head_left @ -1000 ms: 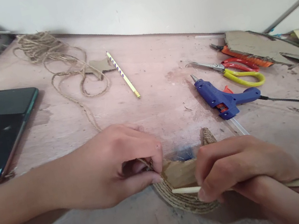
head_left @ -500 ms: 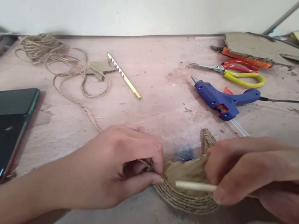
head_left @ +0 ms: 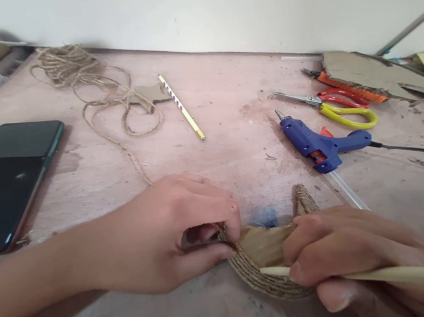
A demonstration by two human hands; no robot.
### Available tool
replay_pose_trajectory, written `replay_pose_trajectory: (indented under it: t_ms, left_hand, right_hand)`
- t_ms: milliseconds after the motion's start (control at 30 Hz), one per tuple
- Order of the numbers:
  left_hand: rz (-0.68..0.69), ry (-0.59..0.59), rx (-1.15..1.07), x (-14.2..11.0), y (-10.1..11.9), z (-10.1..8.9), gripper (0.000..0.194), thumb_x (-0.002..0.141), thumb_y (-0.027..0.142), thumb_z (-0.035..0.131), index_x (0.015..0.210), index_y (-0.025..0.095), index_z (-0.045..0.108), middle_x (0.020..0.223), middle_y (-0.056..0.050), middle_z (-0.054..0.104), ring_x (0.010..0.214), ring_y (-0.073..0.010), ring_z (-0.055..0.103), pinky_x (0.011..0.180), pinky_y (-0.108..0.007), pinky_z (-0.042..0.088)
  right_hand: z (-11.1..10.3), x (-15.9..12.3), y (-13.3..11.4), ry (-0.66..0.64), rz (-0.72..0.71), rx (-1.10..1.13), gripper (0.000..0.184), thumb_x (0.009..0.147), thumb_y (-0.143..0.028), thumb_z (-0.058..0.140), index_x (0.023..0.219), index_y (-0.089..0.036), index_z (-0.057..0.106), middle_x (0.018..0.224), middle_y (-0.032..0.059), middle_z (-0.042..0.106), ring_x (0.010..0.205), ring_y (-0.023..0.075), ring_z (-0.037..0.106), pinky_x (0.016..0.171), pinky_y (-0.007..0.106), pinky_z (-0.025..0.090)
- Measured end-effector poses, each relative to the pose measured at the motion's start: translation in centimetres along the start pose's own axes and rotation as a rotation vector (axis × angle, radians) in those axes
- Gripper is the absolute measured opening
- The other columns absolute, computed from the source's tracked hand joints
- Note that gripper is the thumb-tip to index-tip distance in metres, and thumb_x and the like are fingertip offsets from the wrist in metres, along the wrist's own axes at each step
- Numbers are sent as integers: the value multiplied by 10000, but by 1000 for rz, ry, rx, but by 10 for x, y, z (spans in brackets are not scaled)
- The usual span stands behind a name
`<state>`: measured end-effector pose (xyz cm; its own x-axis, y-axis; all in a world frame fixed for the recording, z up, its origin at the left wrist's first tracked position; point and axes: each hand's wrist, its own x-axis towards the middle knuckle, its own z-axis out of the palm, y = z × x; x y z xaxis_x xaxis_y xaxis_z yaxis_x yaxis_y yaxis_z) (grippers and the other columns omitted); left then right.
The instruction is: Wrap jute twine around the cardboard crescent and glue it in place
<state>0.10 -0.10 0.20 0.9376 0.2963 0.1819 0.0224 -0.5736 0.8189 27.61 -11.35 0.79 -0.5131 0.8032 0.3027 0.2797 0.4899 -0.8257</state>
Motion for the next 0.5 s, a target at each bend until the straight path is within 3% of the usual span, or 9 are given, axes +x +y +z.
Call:
replay_pose_trajectory:
  t_ms: [133,267,500]
  left_hand:
    - [12,-10,28,0,-4,1,105,1111,170,714,1035,228,672,866,25,705,793,-148,642,813,-281,492]
    - [34,1,34,0,-6,3,107,1101,163,734,1033,230,685,866,36,695,800,-148,646,816,-275,478]
    - [24,26,39,0,-6,4,108,1077,154,768,1022,233,719,856,41,709,778,-144,635,792,-270,471]
  right_hand:
    - [0,0,2,-57,-50,-103,61,1189,-316,657,1157,-264,648,933,-4,822,766,136,803,774,224,648]
    - [7,0,3,-31,-18,-101,101,1198,-303,617,1122,-254,663,910,21,792,745,167,766,710,270,628]
    - [5,2,3,-58,-107,-194,70,1202,-268,597,1167,-262,659,886,18,794,719,160,751,693,276,629]
